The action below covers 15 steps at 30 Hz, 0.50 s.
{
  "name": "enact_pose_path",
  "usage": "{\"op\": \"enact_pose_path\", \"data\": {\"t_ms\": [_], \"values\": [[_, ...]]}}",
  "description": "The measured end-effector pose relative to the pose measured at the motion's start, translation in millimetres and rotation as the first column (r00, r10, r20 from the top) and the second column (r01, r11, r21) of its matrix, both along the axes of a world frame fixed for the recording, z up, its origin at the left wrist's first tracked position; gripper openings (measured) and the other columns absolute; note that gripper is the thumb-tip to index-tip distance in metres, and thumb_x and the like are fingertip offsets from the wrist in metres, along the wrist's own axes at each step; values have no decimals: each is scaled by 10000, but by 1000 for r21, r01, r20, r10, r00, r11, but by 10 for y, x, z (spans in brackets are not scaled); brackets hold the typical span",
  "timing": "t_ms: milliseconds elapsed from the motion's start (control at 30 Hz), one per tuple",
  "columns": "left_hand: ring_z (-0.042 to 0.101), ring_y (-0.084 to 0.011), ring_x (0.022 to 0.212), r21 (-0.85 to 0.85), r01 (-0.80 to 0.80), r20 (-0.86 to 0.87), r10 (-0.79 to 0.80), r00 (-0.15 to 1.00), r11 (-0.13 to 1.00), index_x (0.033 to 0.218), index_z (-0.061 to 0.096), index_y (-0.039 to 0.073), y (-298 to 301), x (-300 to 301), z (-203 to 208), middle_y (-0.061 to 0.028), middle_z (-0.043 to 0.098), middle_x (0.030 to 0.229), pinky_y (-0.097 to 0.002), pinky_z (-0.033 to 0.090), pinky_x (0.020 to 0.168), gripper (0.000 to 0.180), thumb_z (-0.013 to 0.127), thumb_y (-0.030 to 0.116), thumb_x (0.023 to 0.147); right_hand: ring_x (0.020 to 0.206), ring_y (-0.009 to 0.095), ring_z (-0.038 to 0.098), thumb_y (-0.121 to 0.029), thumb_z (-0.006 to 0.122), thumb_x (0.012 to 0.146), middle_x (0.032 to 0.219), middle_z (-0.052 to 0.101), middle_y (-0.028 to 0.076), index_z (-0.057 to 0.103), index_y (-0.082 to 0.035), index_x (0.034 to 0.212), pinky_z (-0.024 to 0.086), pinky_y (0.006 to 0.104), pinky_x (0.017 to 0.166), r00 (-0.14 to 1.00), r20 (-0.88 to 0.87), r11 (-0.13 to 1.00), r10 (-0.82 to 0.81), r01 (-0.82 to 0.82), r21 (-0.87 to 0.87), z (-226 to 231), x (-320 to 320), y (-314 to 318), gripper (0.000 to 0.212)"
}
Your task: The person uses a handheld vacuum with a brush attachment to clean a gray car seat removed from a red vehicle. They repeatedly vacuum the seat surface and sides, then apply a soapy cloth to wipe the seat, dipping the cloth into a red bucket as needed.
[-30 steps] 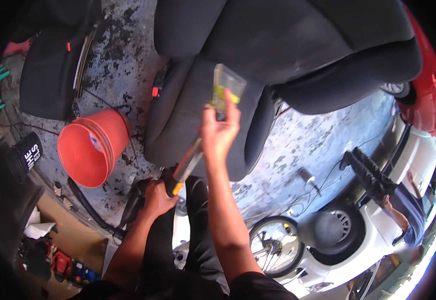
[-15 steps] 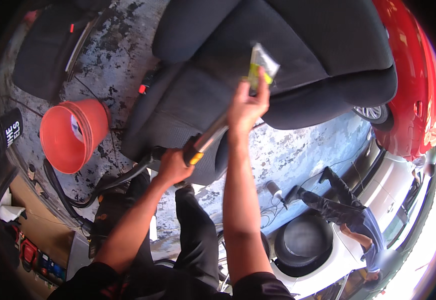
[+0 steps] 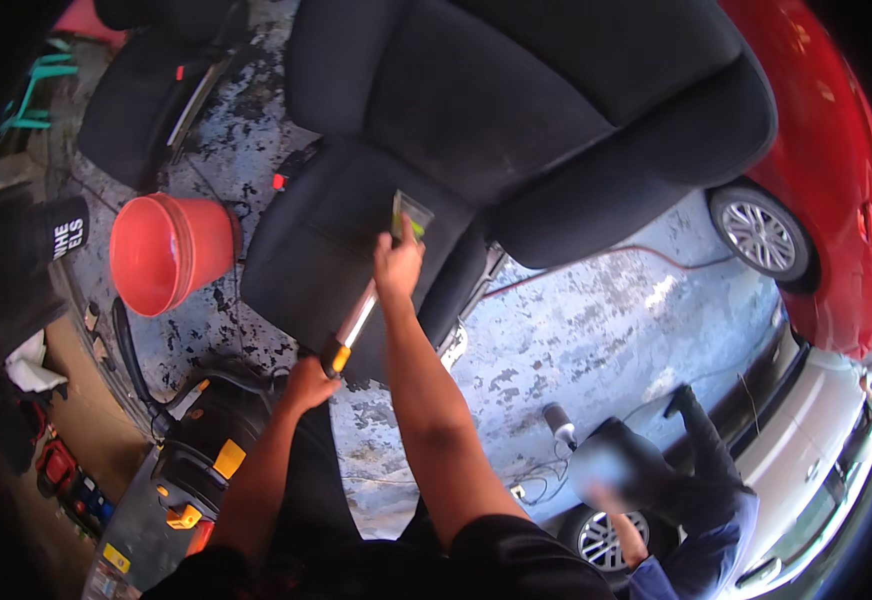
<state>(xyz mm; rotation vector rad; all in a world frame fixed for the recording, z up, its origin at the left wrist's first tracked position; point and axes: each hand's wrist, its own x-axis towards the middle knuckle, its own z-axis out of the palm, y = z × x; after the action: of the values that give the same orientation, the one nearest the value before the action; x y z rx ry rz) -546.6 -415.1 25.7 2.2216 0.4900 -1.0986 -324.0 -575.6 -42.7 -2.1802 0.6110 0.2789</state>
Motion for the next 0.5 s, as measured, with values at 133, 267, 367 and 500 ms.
{"op": "enact_pose_path", "data": {"t_ms": [133,267,367,500], "values": [[728,-488,909,20,-27,162,23,986,999,909,723,-44,-57,-539,228,-283,743,910,-556,581,834,327,840,203,730,1032,290,675,-347,651,1054,1207,645,210,392,-110,1675,553,410,935,984,53,958,171,-179,223,254,-652,-380,713],[688,-439,972,161,17,323,-69,944,987,1010,689,-17,-40,-344,107,-224,712,948,-519,511,958,412,879,241,752,1000,217,623,-404,644,1090,1148,598,162,367,-12,1658,524,370,920,995,-5,956,99,-94,279,314,-894,-1125,743],[630,-396,1150,282,94,358,-196,913,955,1021,682,-15,-76,9,-112,-208,682,1120,-512,447,1055,413,841,307,817,913,182,632,-427,679,1070,1093,647,135,421,36,1605,517,337,868,967,-195,964,-164,199,177,59,-1030,-1558,753],[575,-386,1250,245,314,30,-331,943,917,1199,705,7,105,727,69,-180,607,1317,-505,388,1140,510,803,402,892,942,181,651,-492,778,985,995,697,132,388,124,1582,522,339,865,871,-335,898,-359,420,131,-330,-1194,-1666,943]]}}
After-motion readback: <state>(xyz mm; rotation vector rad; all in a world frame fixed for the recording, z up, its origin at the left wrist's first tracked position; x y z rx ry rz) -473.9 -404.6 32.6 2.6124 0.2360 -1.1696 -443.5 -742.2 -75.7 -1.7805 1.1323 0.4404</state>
